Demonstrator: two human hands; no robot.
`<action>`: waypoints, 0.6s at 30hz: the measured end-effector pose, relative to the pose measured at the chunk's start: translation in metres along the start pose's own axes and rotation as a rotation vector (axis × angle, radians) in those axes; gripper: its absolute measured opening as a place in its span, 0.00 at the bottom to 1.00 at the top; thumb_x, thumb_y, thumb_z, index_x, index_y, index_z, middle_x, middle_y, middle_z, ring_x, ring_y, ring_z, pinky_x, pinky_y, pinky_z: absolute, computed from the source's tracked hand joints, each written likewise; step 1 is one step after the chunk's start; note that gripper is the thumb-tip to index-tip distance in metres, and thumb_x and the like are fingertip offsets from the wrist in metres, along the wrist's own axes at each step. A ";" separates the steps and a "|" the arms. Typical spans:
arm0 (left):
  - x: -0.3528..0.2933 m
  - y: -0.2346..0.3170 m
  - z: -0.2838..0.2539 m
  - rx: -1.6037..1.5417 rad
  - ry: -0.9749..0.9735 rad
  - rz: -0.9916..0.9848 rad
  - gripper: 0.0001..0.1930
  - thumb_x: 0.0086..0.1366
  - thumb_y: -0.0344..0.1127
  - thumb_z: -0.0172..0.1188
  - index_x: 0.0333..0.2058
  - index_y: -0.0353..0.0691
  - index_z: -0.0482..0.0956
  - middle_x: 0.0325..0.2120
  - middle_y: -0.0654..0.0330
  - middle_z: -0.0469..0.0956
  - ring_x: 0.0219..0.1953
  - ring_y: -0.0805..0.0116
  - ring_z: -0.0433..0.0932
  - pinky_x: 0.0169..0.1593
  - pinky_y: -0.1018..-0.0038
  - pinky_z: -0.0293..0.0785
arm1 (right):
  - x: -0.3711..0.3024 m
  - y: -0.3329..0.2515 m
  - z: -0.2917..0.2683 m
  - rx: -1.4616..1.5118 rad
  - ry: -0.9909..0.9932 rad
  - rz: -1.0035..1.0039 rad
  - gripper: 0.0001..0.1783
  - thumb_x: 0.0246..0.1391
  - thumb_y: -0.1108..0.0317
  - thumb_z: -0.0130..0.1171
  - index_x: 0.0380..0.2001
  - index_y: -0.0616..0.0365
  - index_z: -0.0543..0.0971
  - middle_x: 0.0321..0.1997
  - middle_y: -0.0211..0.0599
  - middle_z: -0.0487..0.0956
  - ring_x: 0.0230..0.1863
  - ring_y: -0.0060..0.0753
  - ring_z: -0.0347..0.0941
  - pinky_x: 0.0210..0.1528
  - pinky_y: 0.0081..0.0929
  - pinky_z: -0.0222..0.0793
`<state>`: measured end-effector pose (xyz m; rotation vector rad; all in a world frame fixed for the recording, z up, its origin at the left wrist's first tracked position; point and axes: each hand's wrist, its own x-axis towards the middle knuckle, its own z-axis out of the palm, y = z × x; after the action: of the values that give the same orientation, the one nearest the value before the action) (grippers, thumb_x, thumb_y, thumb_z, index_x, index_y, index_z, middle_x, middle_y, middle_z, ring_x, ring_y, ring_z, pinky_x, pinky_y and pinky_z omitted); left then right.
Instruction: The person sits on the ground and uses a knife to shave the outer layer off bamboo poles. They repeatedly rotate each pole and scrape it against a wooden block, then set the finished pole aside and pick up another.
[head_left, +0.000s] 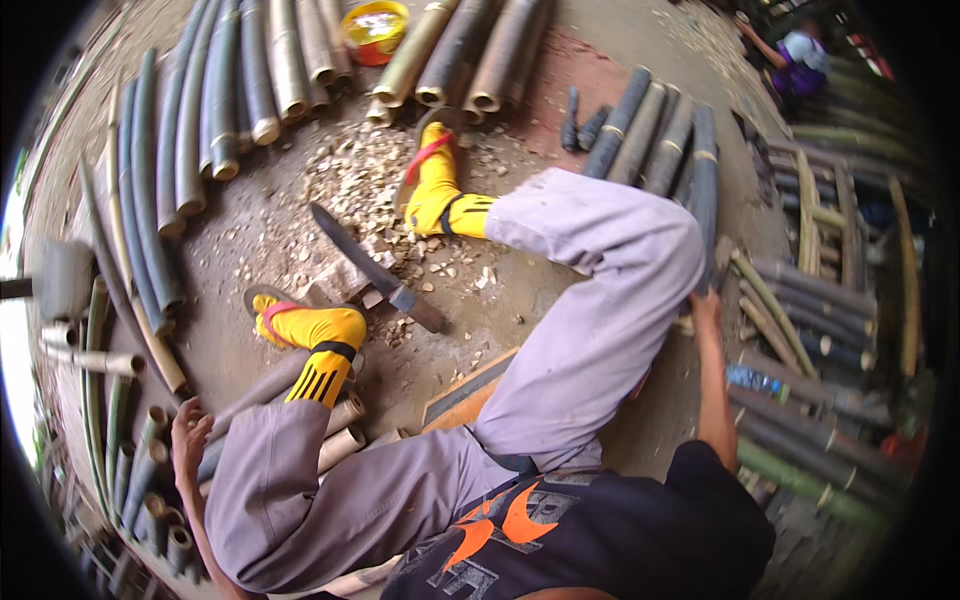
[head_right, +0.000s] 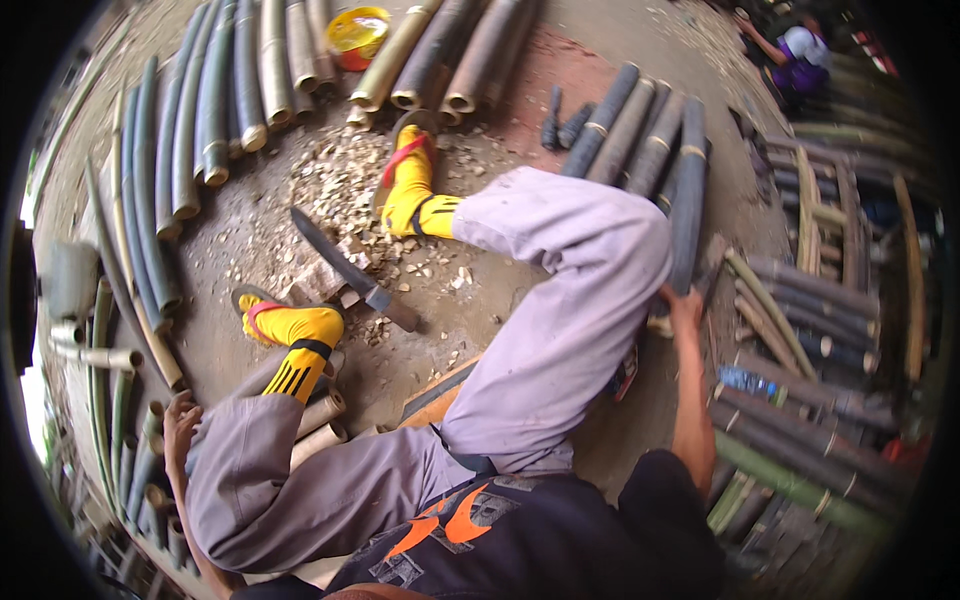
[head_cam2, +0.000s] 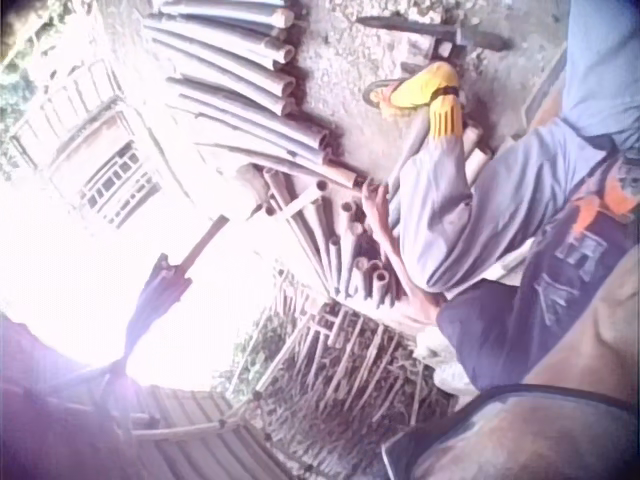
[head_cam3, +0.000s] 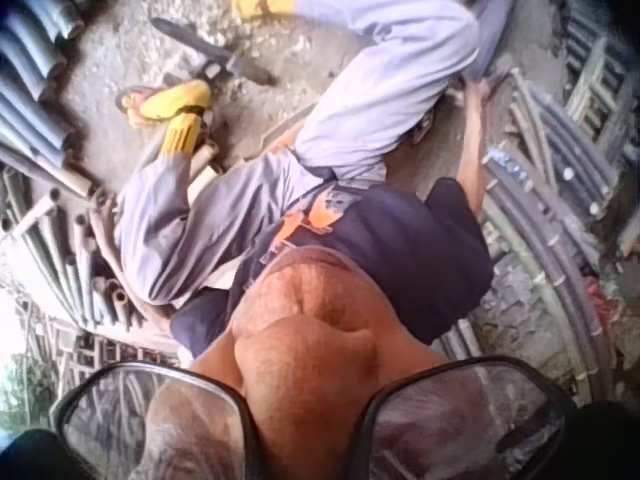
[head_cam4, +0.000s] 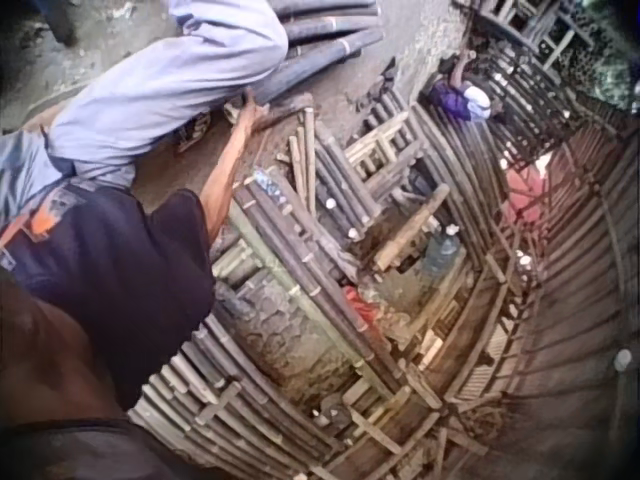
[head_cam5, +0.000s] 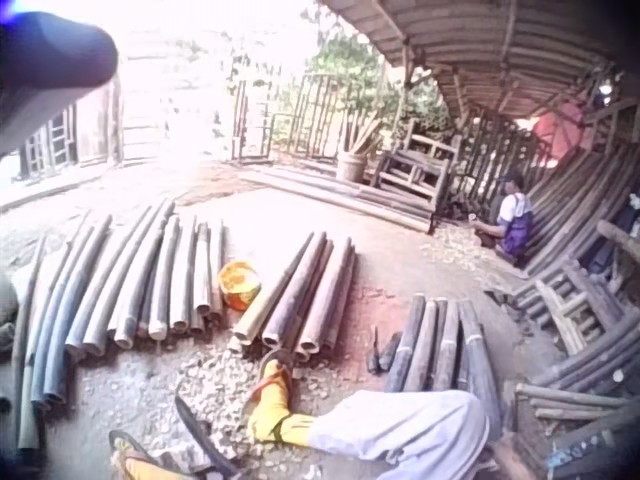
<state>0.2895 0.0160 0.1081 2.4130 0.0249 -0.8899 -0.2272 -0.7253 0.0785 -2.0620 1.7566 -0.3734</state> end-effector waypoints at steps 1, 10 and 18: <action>-0.011 -0.030 0.007 -0.070 0.033 0.058 0.27 0.56 0.34 0.61 0.54 0.33 0.68 0.33 0.57 0.76 0.32 0.68 0.76 0.35 0.74 0.73 | -0.004 -0.021 0.021 0.044 -0.024 0.037 0.41 0.41 0.54 0.69 0.52 0.75 0.69 0.49 0.56 0.76 0.49 0.46 0.73 0.54 0.32 0.65; -0.029 -0.077 0.140 -0.324 0.684 0.054 0.22 0.55 0.35 0.62 0.49 0.35 0.73 0.37 0.54 0.76 0.38 0.65 0.76 0.44 0.70 0.73 | 0.033 -0.161 -0.035 0.201 0.390 -0.418 0.17 0.51 0.69 0.61 0.45 0.59 0.77 0.34 0.40 0.80 0.29 0.31 0.75 0.28 0.25 0.74; -0.044 -0.087 0.227 -0.589 1.037 -0.226 0.21 0.50 0.33 0.63 0.44 0.33 0.73 0.33 0.54 0.75 0.31 0.67 0.76 0.39 0.71 0.76 | -0.148 -0.295 0.150 -0.142 -0.602 -0.864 0.15 0.50 0.72 0.58 0.43 0.64 0.76 0.35 0.39 0.77 0.37 0.33 0.72 0.44 0.28 0.69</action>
<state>0.1035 -0.0192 -0.0499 2.0427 0.8243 0.3439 0.0735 -0.5227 0.0924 -2.5817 0.5158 0.1524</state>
